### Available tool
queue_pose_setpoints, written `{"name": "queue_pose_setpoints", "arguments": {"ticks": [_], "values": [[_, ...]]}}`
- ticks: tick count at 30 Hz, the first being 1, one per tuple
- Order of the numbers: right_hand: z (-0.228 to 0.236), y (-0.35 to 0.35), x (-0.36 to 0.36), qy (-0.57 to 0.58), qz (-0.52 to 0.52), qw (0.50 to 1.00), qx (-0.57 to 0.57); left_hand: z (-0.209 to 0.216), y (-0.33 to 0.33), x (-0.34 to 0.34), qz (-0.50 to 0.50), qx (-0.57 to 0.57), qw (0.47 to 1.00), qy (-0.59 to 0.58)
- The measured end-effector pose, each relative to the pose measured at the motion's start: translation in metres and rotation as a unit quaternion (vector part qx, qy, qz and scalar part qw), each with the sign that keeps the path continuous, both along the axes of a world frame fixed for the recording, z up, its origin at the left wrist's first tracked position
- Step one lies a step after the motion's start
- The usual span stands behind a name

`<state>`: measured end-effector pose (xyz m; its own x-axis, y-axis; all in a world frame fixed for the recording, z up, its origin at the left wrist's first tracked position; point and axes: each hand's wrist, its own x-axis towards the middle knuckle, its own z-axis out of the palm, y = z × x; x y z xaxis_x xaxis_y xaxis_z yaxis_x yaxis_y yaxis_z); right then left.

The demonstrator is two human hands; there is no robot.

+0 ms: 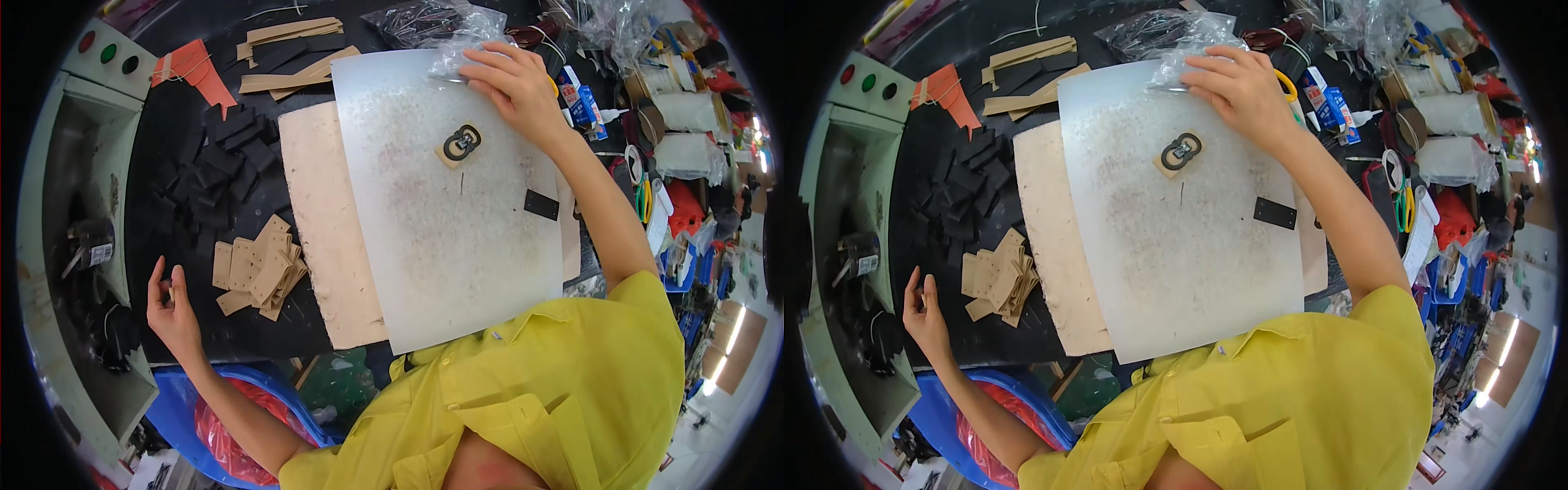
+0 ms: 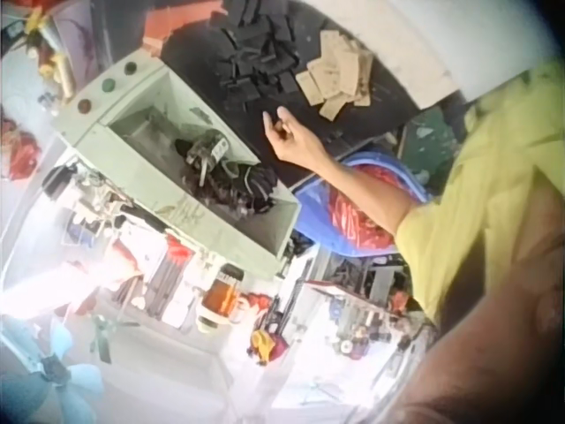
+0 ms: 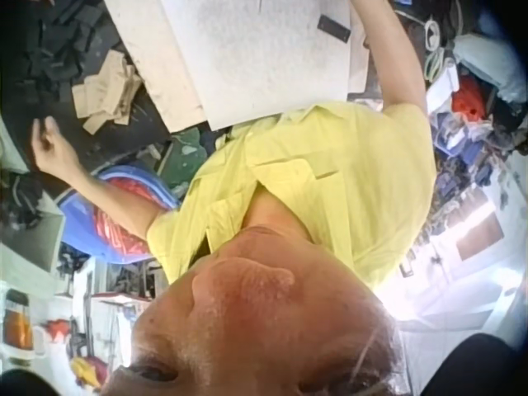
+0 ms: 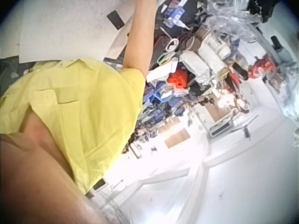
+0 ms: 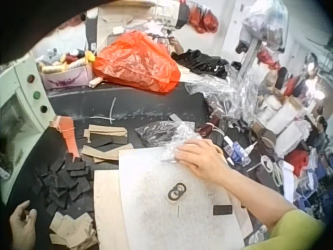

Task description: The person repeatedly punches holes into small black rectangular leather pieces using a metal punch and a hammer. They pick up each piece, position the punch, strike it with the hammer, and place the finished piece aside on the workbench.

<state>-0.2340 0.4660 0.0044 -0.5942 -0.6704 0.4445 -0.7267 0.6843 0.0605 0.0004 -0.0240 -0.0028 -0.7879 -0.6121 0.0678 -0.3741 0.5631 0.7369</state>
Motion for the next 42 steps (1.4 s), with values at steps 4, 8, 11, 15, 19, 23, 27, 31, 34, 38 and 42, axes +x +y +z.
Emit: {"name": "queue_pose_setpoints", "arguments": {"ticks": [4,8,11,15,19,23,27,31,34,38,42], "values": [[0.027,-0.021,0.040,-0.197,0.080,0.975,-0.065,0.000,-0.009,0.013,-0.005,-0.022,1.000,0.022],[0.034,-0.019,0.062,-0.171,0.078,0.980,0.060,0.002,-0.003,0.015,0.021,-0.031,0.999,0.013],[0.027,-0.024,0.072,-0.127,0.053,0.989,0.056,0.006,0.008,0.027,0.033,-0.026,0.999,-0.007],[0.039,-0.080,0.083,-0.183,0.150,0.971,-0.035,-0.016,0.012,0.047,0.029,0.049,0.998,0.024],[0.033,-0.156,0.095,-0.255,0.284,0.923,-0.054,-0.003,0.028,0.032,0.017,0.029,0.999,-0.026],[0.016,-0.195,0.064,-0.298,0.309,0.902,-0.047,-0.001,0.010,0.021,0.020,-0.031,0.998,-0.058],[-0.002,-0.238,0.016,-0.243,0.252,0.934,-0.064,0.013,0.007,-0.021,0.010,-0.080,0.973,-0.215],[-0.016,-0.273,-0.007,-0.221,0.229,0.945,0.075,0.013,0.012,-0.057,-0.070,-0.205,0.947,-0.239],[-0.014,-0.290,-0.013,-0.277,0.240,0.926,0.091,0.014,0.016,-0.074,-0.122,-0.208,0.941,-0.236],[-0.016,-0.306,-0.008,-0.349,0.239,0.905,0.039,0.007,0.015,-0.081,-0.148,-0.136,0.962,-0.184],[-0.026,-0.319,0.000,-0.432,0.268,0.851,-0.132,0.005,0.031,-0.089,-0.145,0.015,0.985,-0.091]]}}
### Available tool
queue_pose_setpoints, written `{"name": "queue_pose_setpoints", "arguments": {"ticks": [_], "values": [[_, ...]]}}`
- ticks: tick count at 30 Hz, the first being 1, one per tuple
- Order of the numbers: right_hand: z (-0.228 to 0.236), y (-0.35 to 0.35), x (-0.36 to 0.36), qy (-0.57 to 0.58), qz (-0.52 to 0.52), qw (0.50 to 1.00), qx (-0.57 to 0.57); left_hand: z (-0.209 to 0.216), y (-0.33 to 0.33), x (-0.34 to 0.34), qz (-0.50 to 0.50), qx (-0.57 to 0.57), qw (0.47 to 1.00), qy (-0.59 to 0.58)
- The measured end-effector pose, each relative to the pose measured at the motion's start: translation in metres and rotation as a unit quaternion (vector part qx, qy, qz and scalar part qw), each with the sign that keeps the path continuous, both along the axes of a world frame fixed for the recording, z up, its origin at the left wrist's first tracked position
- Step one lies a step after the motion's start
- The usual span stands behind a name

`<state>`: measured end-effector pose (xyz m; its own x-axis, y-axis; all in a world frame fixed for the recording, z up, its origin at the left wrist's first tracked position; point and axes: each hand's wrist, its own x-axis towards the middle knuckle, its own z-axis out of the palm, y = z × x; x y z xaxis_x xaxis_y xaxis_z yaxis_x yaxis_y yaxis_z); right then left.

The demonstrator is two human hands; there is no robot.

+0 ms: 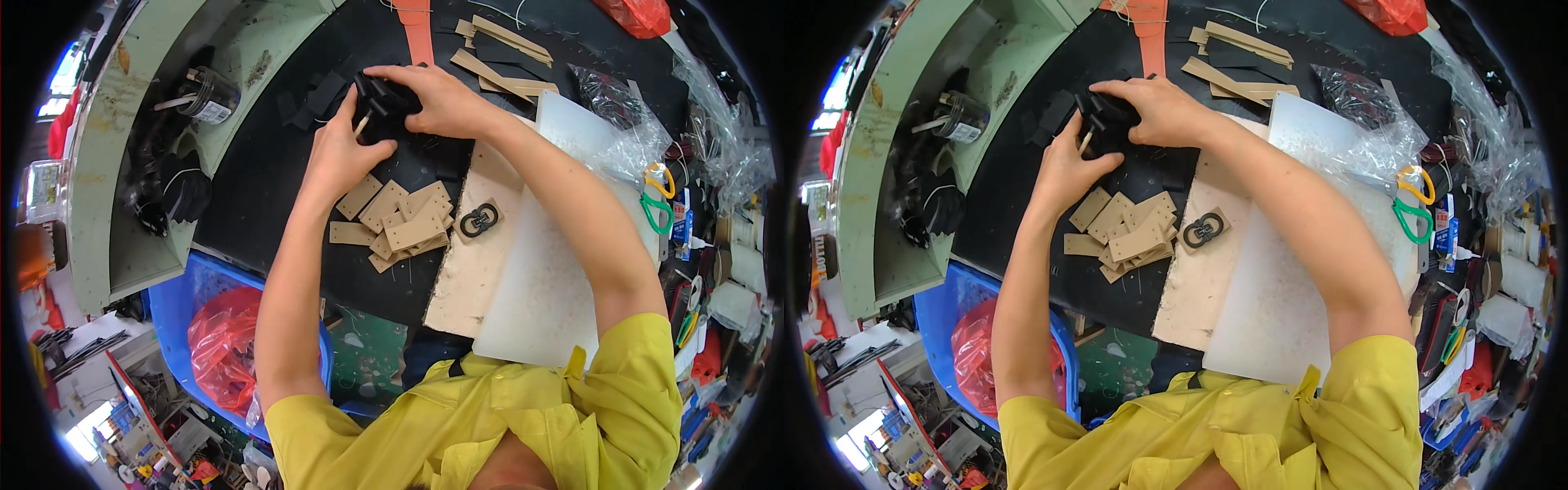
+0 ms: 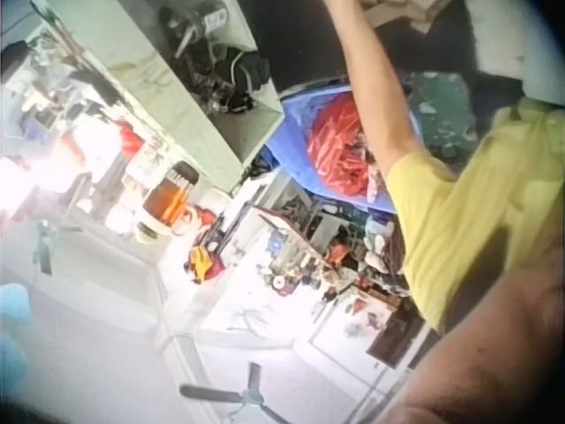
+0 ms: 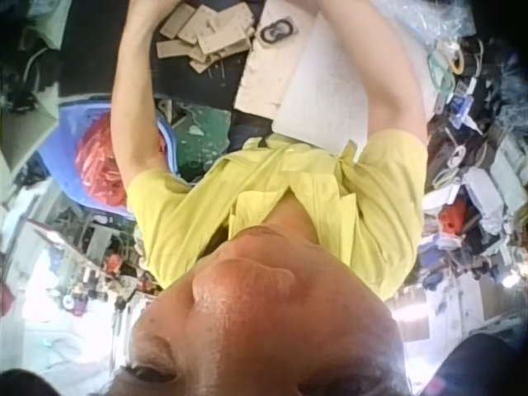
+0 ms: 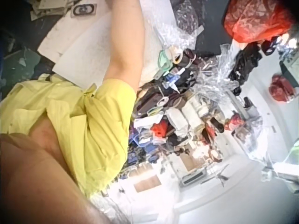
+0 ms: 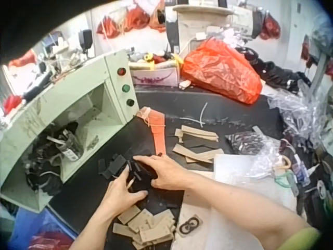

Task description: The person repeatedly punches holes into small black rectangular leather pieces using a metal punch and a hammer. They pick up each piece, position the punch, strike it with the hammer, and place the finished piece aside on the workbench.

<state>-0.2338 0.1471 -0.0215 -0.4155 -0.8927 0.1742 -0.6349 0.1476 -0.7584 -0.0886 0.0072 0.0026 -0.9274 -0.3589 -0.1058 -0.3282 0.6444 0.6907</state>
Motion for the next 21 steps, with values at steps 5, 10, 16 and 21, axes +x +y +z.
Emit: {"name": "queue_pose_setpoints", "arguments": {"ticks": [5,10,16,21], "values": [[0.039,0.033,0.019,-0.079,-0.029,0.993,-0.085,0.013,0.035,-0.001,0.011,0.129,0.988,0.086],[0.096,0.163,0.051,-0.073,-0.137,0.986,-0.063,0.047,0.130,-0.002,-0.154,0.125,0.974,0.106],[0.111,0.278,0.070,0.005,-0.200,0.957,0.209,0.044,0.188,0.000,-0.301,0.101,0.948,0.023],[0.163,0.285,0.058,0.163,-0.118,0.911,0.359,0.048,0.120,0.015,-0.255,0.055,0.961,0.093]]}}
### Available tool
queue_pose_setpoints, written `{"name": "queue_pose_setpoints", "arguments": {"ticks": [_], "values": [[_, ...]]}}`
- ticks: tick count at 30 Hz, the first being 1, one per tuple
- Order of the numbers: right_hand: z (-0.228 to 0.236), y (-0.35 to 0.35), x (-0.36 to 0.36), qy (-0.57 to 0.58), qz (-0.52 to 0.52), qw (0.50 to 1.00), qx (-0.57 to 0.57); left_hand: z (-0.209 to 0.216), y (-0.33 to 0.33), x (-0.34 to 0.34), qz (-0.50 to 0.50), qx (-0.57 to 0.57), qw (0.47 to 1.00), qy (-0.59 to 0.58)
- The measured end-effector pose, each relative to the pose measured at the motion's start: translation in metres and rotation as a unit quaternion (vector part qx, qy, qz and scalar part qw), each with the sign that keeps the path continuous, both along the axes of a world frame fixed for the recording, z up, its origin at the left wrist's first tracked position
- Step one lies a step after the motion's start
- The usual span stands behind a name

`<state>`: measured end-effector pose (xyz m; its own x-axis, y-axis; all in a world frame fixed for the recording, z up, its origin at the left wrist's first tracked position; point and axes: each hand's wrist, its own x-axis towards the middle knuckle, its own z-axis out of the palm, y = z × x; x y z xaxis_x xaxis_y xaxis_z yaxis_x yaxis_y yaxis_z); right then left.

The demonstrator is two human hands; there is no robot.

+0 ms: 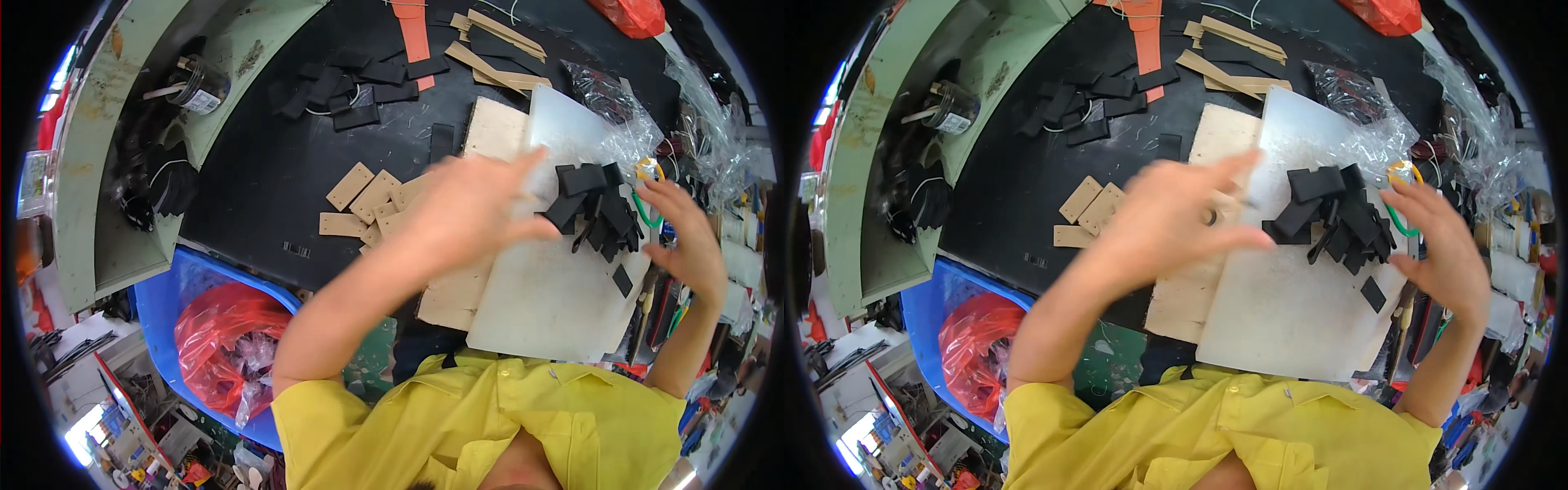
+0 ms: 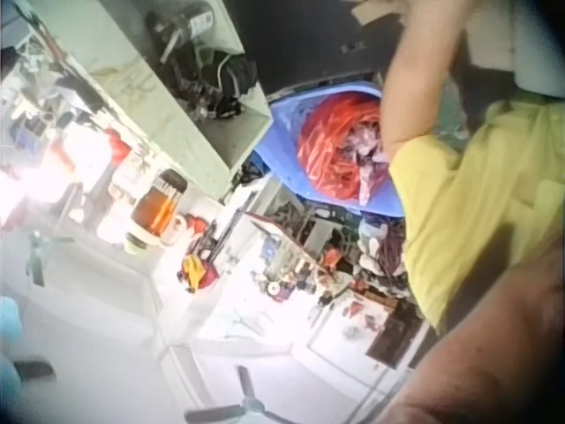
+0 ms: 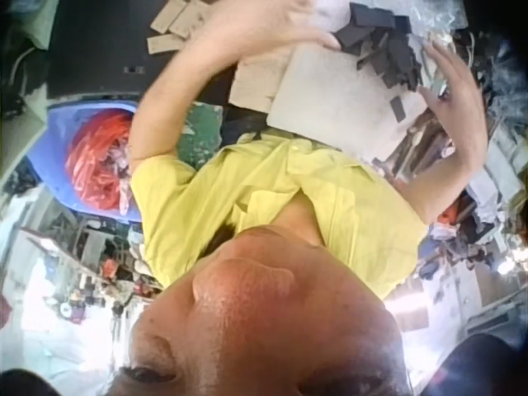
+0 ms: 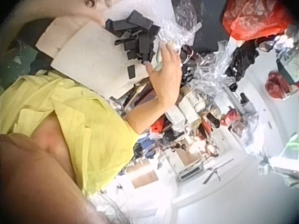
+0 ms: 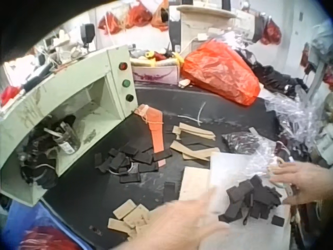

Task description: The person repeatedly punches holes into small black rectangular leather pieces using a metal punch and a hammer. They pick up each piece, position the punch, strike it with the hammer, and place the finished piece aside on the workbench.

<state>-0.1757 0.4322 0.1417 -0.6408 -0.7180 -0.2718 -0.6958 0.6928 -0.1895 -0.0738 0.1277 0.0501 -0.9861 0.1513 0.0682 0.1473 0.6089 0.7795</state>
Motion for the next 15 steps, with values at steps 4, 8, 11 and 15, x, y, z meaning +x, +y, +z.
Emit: {"name": "queue_pose_setpoints", "arguments": {"ticks": [4,8,11,15], "values": [[-0.011,-0.085,-0.029,0.014,0.070,0.997,-0.040,-0.014,-0.111,-0.006,0.266,-0.169,0.945,0.085],[-0.105,-0.193,-0.041,0.022,0.281,0.930,-0.237,-0.042,-0.195,-0.009,0.406,-0.275,0.871,0.011],[-0.128,-0.225,-0.037,-0.027,0.293,0.940,-0.171,-0.065,-0.224,0.000,0.389,-0.195,0.900,-0.017],[-0.115,-0.246,-0.044,-0.083,0.299,0.949,-0.060,-0.076,-0.217,-0.007,0.424,-0.155,0.892,0.015]]}}
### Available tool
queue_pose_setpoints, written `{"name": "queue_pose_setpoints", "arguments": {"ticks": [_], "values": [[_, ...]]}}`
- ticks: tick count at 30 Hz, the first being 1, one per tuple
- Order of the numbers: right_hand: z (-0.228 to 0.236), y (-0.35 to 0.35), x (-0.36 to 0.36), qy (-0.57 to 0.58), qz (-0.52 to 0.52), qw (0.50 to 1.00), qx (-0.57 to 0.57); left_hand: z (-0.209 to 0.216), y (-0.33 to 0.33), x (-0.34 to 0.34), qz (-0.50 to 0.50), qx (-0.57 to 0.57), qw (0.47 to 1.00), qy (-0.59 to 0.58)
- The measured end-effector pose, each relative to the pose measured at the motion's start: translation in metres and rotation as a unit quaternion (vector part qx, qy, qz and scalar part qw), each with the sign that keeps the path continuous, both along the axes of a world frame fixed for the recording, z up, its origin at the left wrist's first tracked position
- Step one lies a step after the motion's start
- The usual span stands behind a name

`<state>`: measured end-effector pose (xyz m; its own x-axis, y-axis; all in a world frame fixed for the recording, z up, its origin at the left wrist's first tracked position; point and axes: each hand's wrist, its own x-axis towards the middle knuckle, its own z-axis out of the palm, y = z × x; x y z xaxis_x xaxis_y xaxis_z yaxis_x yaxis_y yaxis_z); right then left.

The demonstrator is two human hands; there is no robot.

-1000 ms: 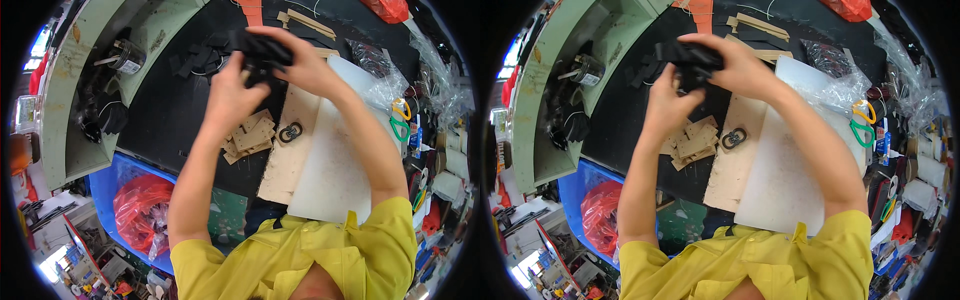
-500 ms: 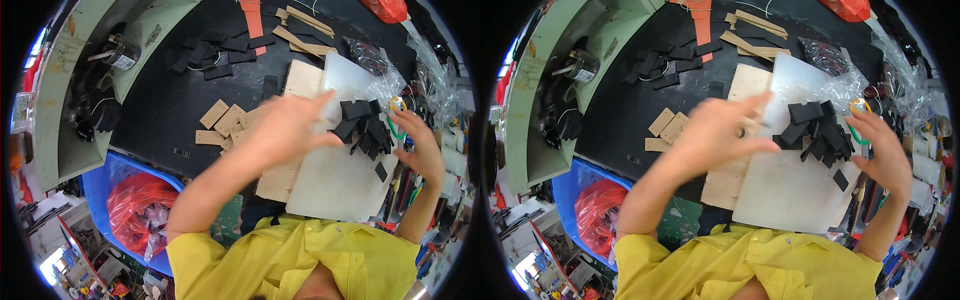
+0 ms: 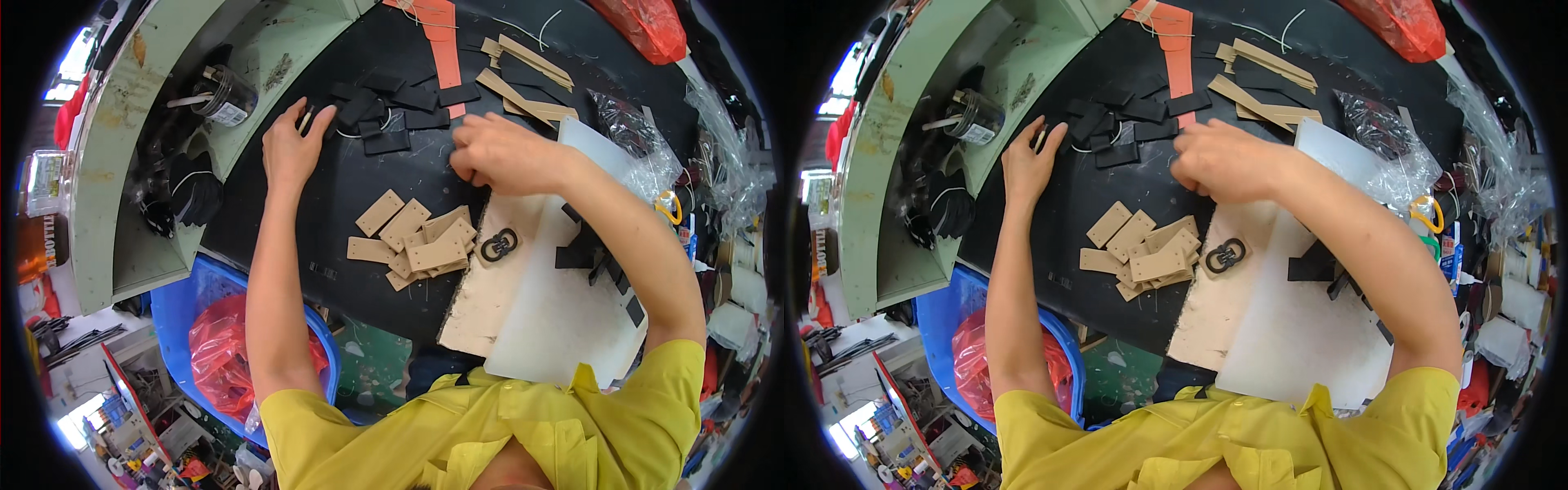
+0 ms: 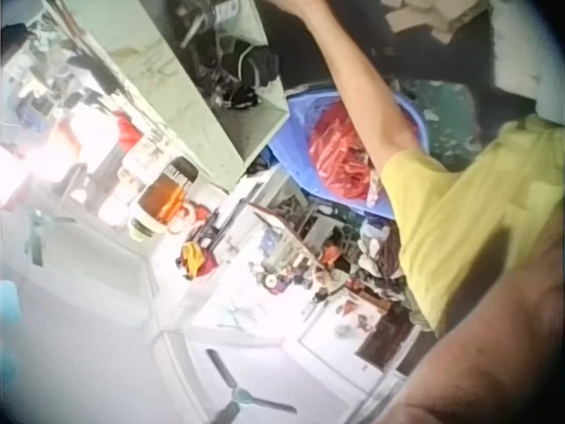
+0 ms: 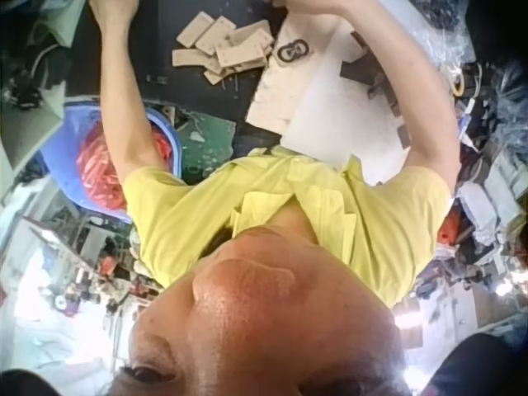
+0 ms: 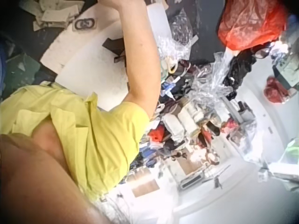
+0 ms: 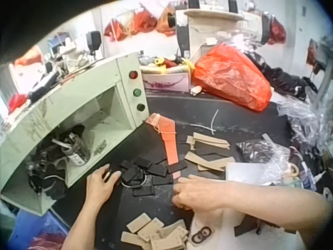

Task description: The person repeatedly punches holes into small black rectangular leather pieces using a metal punch and a hammer. They pick up each piece, position the punch, strike it with the hammer, and place the finished piece aside on the workbench.

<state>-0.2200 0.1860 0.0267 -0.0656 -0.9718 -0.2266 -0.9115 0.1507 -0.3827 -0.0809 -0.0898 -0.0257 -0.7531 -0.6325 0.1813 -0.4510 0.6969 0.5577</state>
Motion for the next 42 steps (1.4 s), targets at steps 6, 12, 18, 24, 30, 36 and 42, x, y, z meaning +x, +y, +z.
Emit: {"name": "queue_pose_setpoints", "arguments": {"ticks": [6,12,18,24,30,36,42], "values": [[-0.026,-0.054,-0.037,0.141,-0.096,0.969,-0.179,0.014,0.029,-0.008,-0.108,-0.081,0.982,-0.129],[-0.015,-0.093,-0.043,-0.020,-0.087,0.996,0.011,0.021,0.036,-0.027,-0.192,0.032,0.973,-0.123],[-0.030,-0.071,-0.042,-0.185,-0.212,0.951,-0.132,-0.005,0.085,-0.054,-0.168,0.206,0.957,0.119],[0.061,0.051,-0.009,-0.225,-0.306,0.911,-0.160,0.060,0.189,-0.051,-0.283,0.192,0.921,0.186],[0.102,0.173,0.012,-0.106,-0.351,0.929,-0.055,0.087,0.248,-0.044,-0.474,0.241,0.847,-0.006],[0.138,0.195,-0.003,0.156,-0.241,0.954,0.091,0.056,0.158,-0.028,-0.355,0.099,0.929,0.025],[0.040,0.045,-0.044,0.100,-0.155,0.973,-0.135,0.027,0.091,0.004,-0.219,-0.005,0.969,-0.114]]}}
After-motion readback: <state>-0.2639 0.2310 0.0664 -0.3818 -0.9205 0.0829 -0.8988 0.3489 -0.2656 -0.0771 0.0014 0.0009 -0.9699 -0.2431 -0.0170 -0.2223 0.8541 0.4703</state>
